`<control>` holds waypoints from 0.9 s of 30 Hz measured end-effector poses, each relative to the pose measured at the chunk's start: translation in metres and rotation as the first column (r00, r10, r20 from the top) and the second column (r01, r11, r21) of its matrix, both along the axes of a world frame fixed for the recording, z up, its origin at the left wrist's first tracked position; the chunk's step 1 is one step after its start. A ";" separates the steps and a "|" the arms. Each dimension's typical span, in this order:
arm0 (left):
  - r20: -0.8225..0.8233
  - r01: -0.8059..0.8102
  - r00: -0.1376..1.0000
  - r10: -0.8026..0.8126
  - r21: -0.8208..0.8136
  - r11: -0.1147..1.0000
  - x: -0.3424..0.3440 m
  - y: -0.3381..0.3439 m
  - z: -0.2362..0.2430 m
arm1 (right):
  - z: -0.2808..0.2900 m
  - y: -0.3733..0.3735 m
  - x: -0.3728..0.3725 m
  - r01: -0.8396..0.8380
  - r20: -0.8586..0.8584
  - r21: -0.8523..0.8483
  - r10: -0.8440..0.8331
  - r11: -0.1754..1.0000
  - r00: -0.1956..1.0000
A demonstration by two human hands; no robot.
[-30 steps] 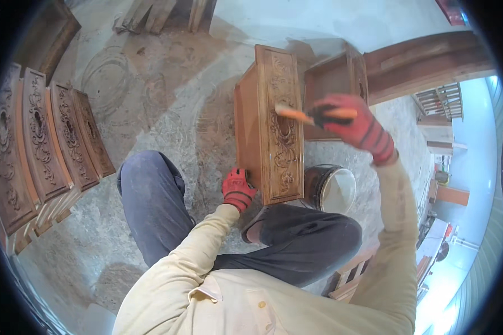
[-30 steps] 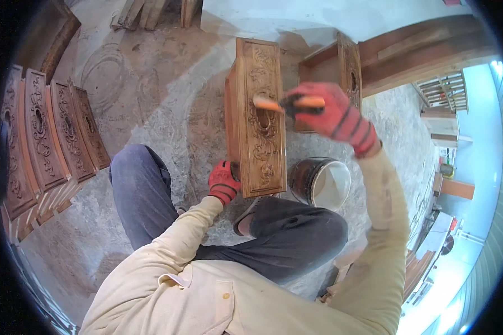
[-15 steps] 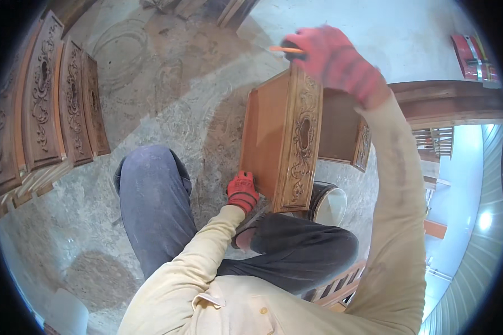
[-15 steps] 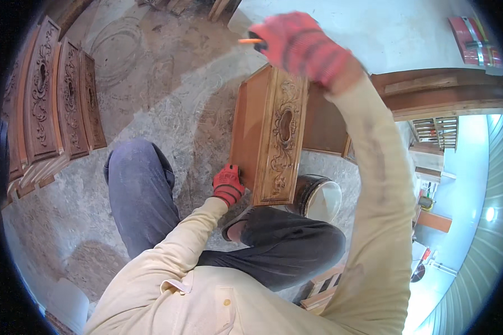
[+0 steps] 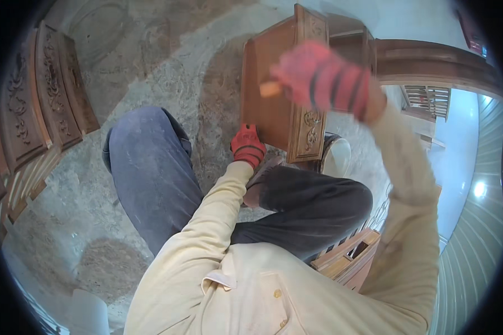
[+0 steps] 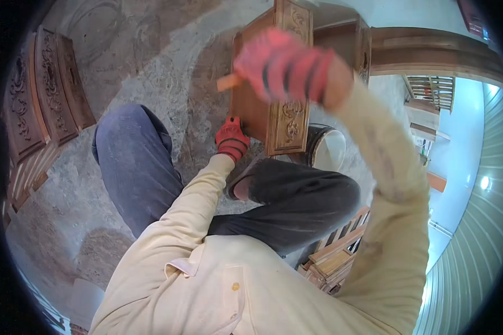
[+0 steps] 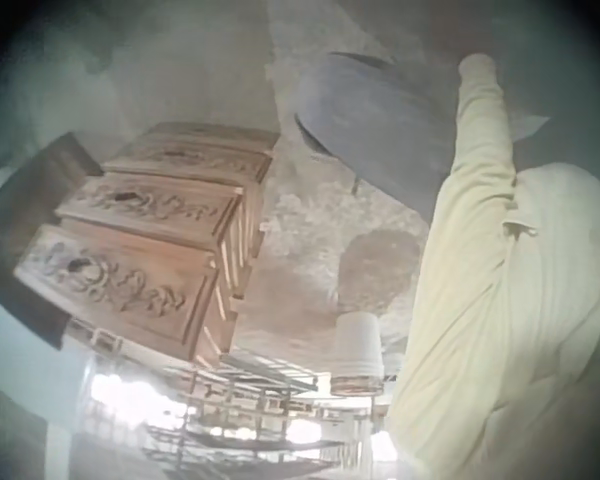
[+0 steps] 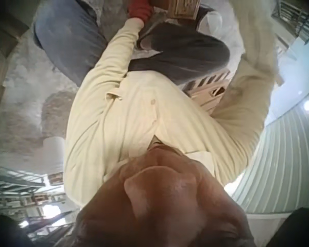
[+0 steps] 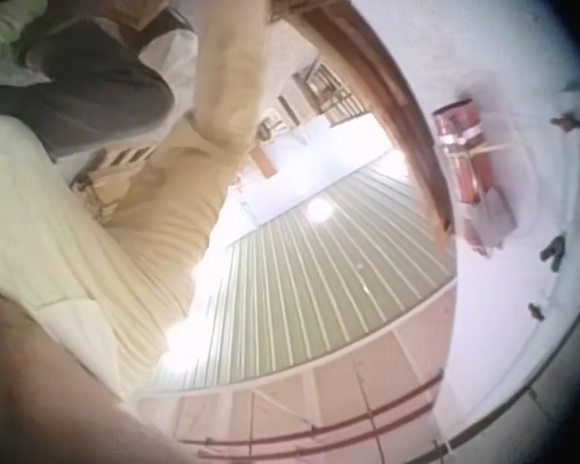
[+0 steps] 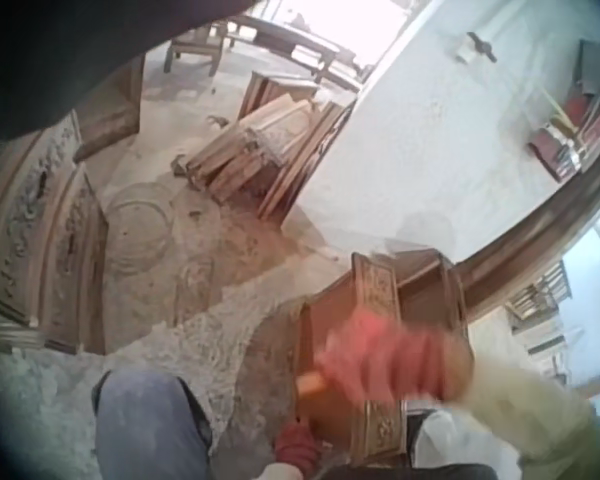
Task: Staining a wooden drawer using a brush.
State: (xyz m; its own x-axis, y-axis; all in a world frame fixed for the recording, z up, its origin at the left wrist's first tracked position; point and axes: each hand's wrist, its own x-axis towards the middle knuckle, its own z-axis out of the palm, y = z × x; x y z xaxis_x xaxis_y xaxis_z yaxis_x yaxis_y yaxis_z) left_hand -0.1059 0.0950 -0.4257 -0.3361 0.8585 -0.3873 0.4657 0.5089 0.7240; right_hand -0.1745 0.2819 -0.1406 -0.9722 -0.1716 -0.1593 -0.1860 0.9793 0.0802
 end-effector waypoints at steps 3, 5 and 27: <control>0.001 0.040 0.999 -0.040 0.000 0.999 0.000 0.002 -0.002 | 0.028 -0.067 0.034 0.149 0.181 0.021 -0.151 0.989 0.972; 0.000 0.074 0.997 -0.074 -0.016 0.997 0.000 0.003 0.000 | 0.054 -0.086 0.056 0.268 0.197 -0.095 -0.245 0.959 0.949; -0.168 0.331 0.929 -0.328 -0.012 0.943 -0.027 0.011 0.027 | 0.042 0.004 0.110 0.859 0.076 -0.469 -0.960 0.205 0.270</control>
